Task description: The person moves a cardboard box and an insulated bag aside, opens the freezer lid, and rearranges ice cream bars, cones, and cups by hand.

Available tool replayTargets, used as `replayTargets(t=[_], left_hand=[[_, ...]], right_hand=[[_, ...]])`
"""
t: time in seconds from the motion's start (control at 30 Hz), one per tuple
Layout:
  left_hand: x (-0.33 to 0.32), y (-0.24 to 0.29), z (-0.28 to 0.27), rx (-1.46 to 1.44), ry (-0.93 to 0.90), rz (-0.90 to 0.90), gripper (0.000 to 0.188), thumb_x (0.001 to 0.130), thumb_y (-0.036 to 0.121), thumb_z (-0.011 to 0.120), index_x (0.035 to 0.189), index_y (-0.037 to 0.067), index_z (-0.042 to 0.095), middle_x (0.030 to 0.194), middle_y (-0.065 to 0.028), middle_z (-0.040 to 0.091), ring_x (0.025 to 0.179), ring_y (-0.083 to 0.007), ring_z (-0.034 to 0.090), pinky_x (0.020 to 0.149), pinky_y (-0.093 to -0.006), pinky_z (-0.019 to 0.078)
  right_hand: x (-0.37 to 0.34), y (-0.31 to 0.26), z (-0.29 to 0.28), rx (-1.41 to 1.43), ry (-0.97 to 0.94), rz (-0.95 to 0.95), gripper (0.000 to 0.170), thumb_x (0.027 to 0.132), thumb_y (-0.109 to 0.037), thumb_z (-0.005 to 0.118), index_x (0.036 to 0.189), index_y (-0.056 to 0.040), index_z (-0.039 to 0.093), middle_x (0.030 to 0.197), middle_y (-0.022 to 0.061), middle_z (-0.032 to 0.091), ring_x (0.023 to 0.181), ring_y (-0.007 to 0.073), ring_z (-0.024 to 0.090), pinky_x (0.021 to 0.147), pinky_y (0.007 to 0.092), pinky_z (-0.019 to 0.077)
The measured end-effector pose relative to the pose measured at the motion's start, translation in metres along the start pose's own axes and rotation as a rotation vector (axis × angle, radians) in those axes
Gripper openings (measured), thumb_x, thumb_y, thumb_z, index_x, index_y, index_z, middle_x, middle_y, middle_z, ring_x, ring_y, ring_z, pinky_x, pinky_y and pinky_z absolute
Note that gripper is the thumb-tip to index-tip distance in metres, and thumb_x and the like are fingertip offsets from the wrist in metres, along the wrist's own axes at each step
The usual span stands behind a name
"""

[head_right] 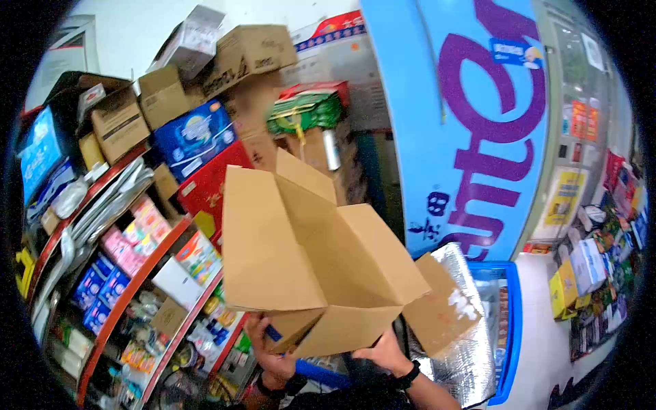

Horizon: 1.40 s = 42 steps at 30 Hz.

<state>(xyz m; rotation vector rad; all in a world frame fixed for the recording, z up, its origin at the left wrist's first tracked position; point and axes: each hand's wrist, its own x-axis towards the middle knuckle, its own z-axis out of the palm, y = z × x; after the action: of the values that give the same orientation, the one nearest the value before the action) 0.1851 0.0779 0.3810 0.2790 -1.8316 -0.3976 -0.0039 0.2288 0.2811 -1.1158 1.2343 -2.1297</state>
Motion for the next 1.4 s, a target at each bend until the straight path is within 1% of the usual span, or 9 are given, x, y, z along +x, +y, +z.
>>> replayTargets(t=[0.33, 0.5, 0.67, 0.77, 0.87, 0.97, 1.2, 1.3, 1.4], left_hand=[[0.060, -0.010, 0.034, -0.234, 0.000, 0.222, 0.095, 0.080, 0.061, 0.082, 0.147, 0.006, 0.044, 0.144, -0.0282, 0.048, 0.134, -0.0459, 0.046, 0.110, -0.0579, 0.0384], [0.068, 0.005, 0.049, -0.370, -0.254, 0.367, 0.084, 0.076, 0.048, 0.090, 0.146, 0.017, 0.055, 0.151, -0.0123, 0.048, 0.132, -0.0393, 0.046, 0.110, -0.0551, 0.0321], [0.072, 0.015, 0.059, -0.391, -0.344, 0.465, 0.072, 0.071, 0.052, 0.093, 0.129, 0.019, 0.067, 0.139, -0.0148, 0.059, 0.124, -0.0402, 0.050, 0.102, -0.0555, 0.0398], [0.079, 0.024, 0.063, -0.591, -0.337, 0.426, 0.054, 0.087, 0.047, 0.081, 0.130, 0.019, 0.067, 0.148, -0.0081, 0.056, 0.132, -0.0388, 0.048, 0.103, -0.0571, 0.0441], [0.103, 0.009, 0.054, -0.607, -0.421, 0.716, 0.071, 0.091, 0.042, 0.076, 0.154, 0.021, 0.051, 0.159, -0.0198, 0.046, 0.145, -0.0466, 0.043, 0.107, -0.0626, 0.0397], [0.127, 0.000, 0.042, -0.683, -0.377, 0.828, 0.061, 0.094, 0.034, 0.074, 0.150, 0.019, 0.056, 0.160, -0.0204, 0.045, 0.134, -0.0451, 0.051, 0.106, -0.0606, 0.0413], [0.158, -0.034, 0.028, -0.671, -0.509, 1.037, 0.054, 0.097, 0.033, 0.066, 0.149, 0.023, 0.055, 0.154, 0.0007, 0.052, 0.151, -0.0328, 0.040, 0.105, -0.0598, 0.0474], [0.156, -0.029, 0.020, -0.788, -0.283, 0.771, 0.063, 0.094, 0.034, 0.074, 0.152, 0.021, 0.053, 0.162, -0.0172, 0.043, 0.139, -0.0428, 0.046, 0.108, -0.0624, 0.0403], [0.176, -0.033, 0.031, -0.765, -0.349, 0.856, 0.055, 0.096, 0.032, 0.067, 0.148, 0.022, 0.055, 0.159, -0.0072, 0.044, 0.148, -0.0377, 0.041, 0.108, -0.0621, 0.0442]], right_hand=[[0.017, -0.029, -0.045, -0.261, 0.168, -0.003, 0.075, 0.091, -0.032, 0.081, 0.150, -0.0049, 0.043, 0.143, 0.0122, 0.057, 0.126, 0.0275, 0.058, 0.105, 0.0442, 0.0485], [-0.003, -0.054, -0.068, -0.274, 0.328, -0.014, 0.076, 0.092, -0.032, 0.079, 0.152, -0.0058, 0.040, 0.145, 0.0127, 0.055, 0.126, 0.0285, 0.058, 0.102, 0.0448, 0.0503], [-0.031, -0.079, -0.079, -0.299, 0.480, -0.029, 0.076, 0.094, -0.031, 0.077, 0.154, -0.0068, 0.037, 0.146, 0.0132, 0.054, 0.126, 0.0294, 0.058, 0.100, 0.0454, 0.0522], [-0.040, -0.098, -0.077, -0.324, 0.558, -0.021, 0.077, 0.094, -0.031, 0.075, 0.155, -0.0074, 0.035, 0.147, 0.0135, 0.053, 0.125, 0.0299, 0.059, 0.098, 0.0458, 0.0534], [-0.042, -0.114, -0.071, -0.356, 0.611, -0.021, 0.077, 0.095, -0.031, 0.074, 0.156, -0.0080, 0.033, 0.148, 0.0138, 0.052, 0.125, 0.0305, 0.059, 0.096, 0.0462, 0.0545], [-0.040, -0.129, -0.063, -0.400, 0.635, -0.040, 0.077, 0.096, -0.030, 0.073, 0.157, -0.0086, 0.031, 0.149, 0.0141, 0.051, 0.125, 0.0310, 0.059, 0.095, 0.0466, 0.0556], [-0.028, -0.174, -0.031, -0.497, 0.651, -0.155, 0.078, 0.098, -0.030, 0.070, 0.160, -0.0099, 0.026, 0.151, 0.0148, 0.049, 0.124, 0.0323, 0.060, 0.091, 0.0474, 0.0583], [-0.019, -0.194, -0.011, -0.550, 0.635, -0.224, 0.079, 0.099, -0.030, 0.068, 0.161, -0.0105, 0.024, 0.152, 0.0151, 0.048, 0.124, 0.0329, 0.060, 0.089, 0.0478, 0.0594], [-0.005, -0.214, 0.011, -0.598, 0.617, -0.295, 0.079, 0.100, -0.029, 0.067, 0.162, -0.0111, 0.022, 0.152, 0.0154, 0.047, 0.124, 0.0334, 0.060, 0.087, 0.0481, 0.0605]])
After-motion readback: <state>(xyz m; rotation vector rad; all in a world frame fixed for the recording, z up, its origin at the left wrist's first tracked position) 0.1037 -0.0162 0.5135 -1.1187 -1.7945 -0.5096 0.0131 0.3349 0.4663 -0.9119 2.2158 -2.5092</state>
